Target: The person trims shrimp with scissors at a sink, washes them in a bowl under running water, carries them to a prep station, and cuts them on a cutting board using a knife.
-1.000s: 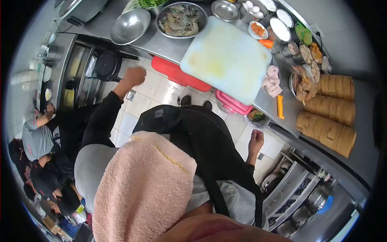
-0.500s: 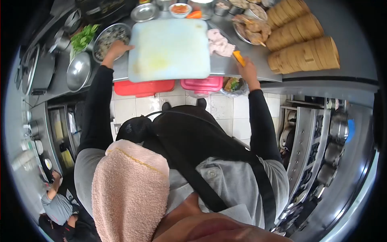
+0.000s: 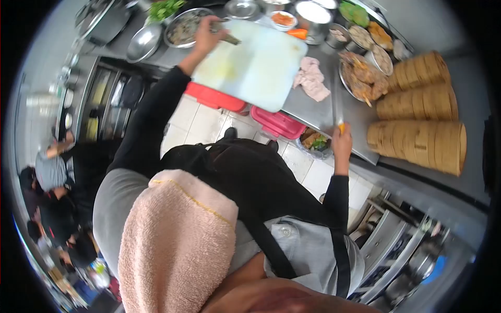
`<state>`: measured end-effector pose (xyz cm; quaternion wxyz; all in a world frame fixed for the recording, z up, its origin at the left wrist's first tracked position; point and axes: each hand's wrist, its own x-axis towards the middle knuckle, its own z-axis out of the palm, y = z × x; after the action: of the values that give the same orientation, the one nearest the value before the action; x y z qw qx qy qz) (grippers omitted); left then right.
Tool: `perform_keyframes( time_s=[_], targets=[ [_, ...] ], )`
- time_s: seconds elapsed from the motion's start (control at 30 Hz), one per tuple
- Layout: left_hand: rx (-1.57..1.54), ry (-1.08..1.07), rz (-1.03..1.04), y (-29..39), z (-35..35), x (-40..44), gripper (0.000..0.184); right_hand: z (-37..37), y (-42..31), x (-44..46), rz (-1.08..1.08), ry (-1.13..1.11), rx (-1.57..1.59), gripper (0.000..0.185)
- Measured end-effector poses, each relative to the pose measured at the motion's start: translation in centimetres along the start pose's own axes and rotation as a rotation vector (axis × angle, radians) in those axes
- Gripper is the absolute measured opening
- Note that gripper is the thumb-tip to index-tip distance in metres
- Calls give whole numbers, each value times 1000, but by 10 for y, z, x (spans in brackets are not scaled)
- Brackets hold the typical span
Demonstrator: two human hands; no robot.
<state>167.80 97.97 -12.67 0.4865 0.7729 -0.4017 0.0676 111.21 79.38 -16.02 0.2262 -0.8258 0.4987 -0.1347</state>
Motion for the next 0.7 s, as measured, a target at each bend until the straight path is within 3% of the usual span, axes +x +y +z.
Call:
perform_keyframes(
  time_s=[0.03,0.1,0.17,0.23,0.27,0.3,0.33,0.4,0.5,0.57,0.7],
  targets=[
    [-111,-105,-361,21,15,-19,49,-3,-2,-13,2,54,-19,44],
    [-657,-161,-763,17,44,-64,45,1,-5,-30,57,-46,250,39],
    [-642,-506,-658,-35,51,-103,42,8,-14,-51,66,-123,468,30],
    [254,-686,-23,-43,41,-98,37,18,-34,-59,65,-283,659,27],
    [237,-711,39,-32,40,-122,35,17,-54,-61,37,-318,606,27],
    [231,-714,105,-17,36,-132,33,27,-65,-59,281,-455,737,29],
    [240,-692,198,-4,32,-118,32,41,-69,-57,361,-502,831,32],
    [256,-621,426,15,34,-87,34,49,-96,-59,283,-526,620,32],
    [264,-526,170,28,43,-100,33,89,-82,-45,207,-561,571,35],
    [53,-534,36,28,44,-108,34,92,-86,-43,165,-569,663,29],
    [-183,-498,5,19,40,-122,31,84,-112,-50,42,-461,631,28]
  ],
)
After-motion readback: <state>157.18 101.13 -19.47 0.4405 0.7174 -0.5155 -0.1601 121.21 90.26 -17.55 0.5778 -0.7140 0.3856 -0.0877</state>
